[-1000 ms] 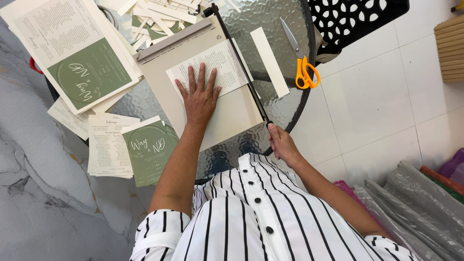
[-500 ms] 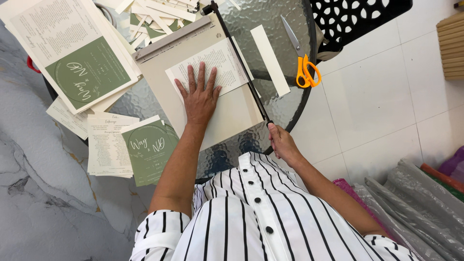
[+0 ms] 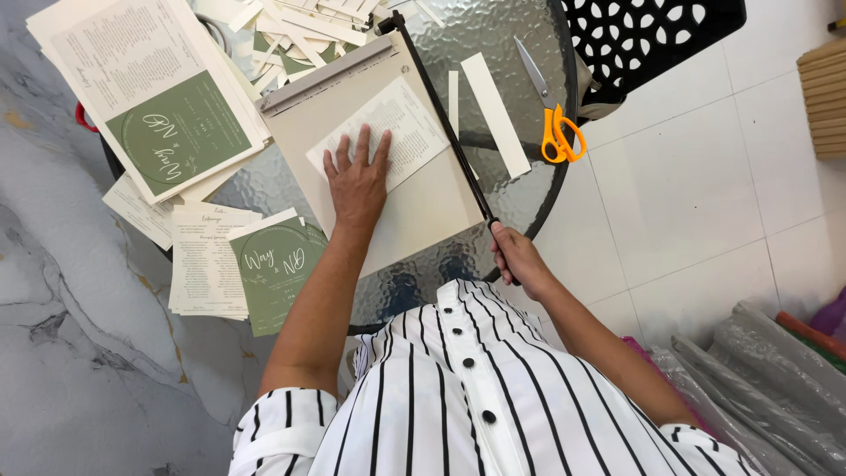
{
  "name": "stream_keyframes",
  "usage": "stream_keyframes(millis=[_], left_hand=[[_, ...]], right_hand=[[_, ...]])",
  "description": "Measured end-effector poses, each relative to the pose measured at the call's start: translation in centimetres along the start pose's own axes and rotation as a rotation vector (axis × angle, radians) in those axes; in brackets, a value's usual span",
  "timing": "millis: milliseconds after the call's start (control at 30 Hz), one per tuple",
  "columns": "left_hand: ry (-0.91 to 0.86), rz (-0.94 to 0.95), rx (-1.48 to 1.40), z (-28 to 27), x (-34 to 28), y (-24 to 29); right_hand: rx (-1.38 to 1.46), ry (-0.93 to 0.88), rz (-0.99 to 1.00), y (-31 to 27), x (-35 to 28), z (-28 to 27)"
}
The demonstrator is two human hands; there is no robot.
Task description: The person uses a paper trimmer to cut the edges of printed invitation cards. They align each card on the trimmer, press down the cutting arm, and then remove the trimmed card. The person also uses scissors to trim small edges and organizes the finished cards into a stack.
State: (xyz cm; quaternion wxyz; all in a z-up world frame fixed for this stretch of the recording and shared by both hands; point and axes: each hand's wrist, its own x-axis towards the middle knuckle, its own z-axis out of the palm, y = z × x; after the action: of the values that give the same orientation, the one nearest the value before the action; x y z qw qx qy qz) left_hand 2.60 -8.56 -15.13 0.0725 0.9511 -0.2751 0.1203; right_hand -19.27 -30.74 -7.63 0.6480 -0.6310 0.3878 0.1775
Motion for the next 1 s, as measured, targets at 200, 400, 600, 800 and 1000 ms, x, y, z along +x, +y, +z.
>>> stream_keyframes(millis=[200, 400, 600, 800, 1000], left_hand=[[0.064, 0.087, 0.145, -0.2, -1.9, -1.6], [-0.225, 0.037, -0.124, -1.0, -0.9, -1.0], [-0.358, -0.024, -0.212, -1.0, 0.9, 0.4], [-0.347, -0.027, -0.208, -1.2, 1.3, 1.1], [-0.365, -0.027, -0.213, -0.6, 1.7, 1.1]], right_hand=[[0.177, -0.098, 0.067, -5.1, -4.3, -1.3], [0.274, -0.134, 0.057, -9.0, -7.2, -1.5], [0.326, -0.141, 0.056, -9.7, -7.5, -1.5], [0.32, -0.123, 0.054, -9.4, -7.2, -1.5], [0.3, -0.101, 0.059, -9.4, -7.1, -1.4]])
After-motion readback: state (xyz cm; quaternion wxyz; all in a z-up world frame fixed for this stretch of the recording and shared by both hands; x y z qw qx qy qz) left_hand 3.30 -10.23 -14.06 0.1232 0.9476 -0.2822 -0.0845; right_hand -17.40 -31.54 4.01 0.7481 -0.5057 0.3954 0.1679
